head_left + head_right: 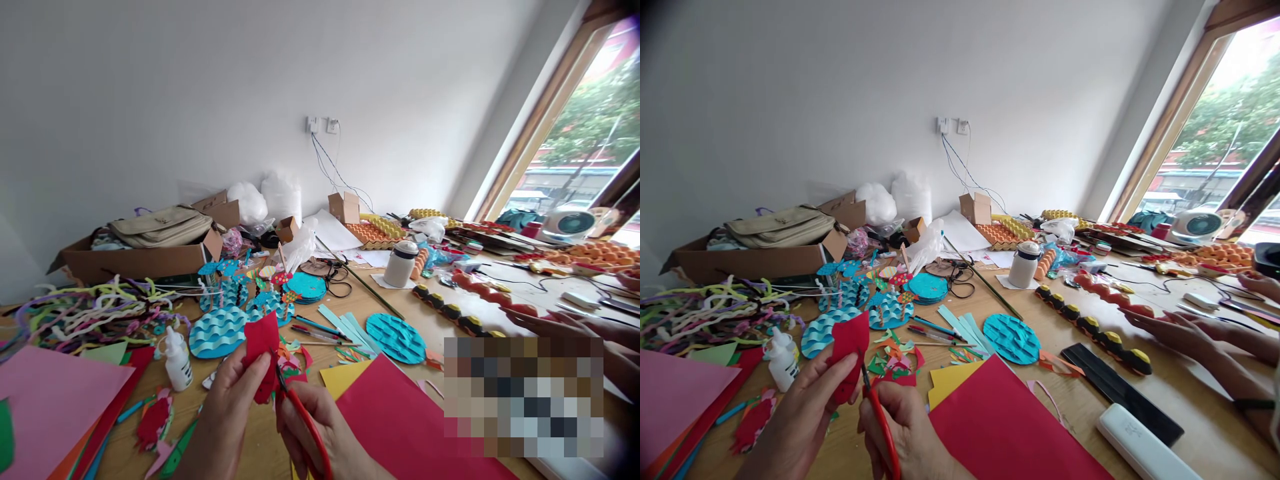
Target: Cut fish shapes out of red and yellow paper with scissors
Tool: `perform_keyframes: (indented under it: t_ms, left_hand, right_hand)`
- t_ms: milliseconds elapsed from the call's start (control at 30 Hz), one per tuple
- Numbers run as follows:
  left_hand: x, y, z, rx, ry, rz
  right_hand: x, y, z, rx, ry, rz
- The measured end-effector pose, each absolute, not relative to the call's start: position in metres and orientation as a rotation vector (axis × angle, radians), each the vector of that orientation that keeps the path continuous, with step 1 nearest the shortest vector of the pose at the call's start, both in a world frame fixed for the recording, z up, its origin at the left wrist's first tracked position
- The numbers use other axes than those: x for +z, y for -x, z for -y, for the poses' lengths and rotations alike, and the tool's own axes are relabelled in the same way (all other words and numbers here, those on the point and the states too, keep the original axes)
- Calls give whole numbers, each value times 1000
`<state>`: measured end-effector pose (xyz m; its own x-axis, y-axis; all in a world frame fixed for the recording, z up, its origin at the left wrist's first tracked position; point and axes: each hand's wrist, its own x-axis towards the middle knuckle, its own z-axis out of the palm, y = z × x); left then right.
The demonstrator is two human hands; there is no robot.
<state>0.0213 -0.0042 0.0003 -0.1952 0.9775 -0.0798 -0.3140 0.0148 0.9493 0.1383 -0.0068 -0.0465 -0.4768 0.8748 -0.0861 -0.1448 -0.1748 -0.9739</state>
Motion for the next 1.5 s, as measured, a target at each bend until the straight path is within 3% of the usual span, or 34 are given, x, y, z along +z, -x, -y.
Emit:
perform_keyframes:
  t_ms: [733,1500]
  left_hand:
    - [11,-23,10,1409,-830,-1156]
    - [-12,-11,1,1332,-982,-1250]
  right_hand:
    - [-51,-141,6,1714,917,1354]
    - [-48,-140,7,1690,923,1427]
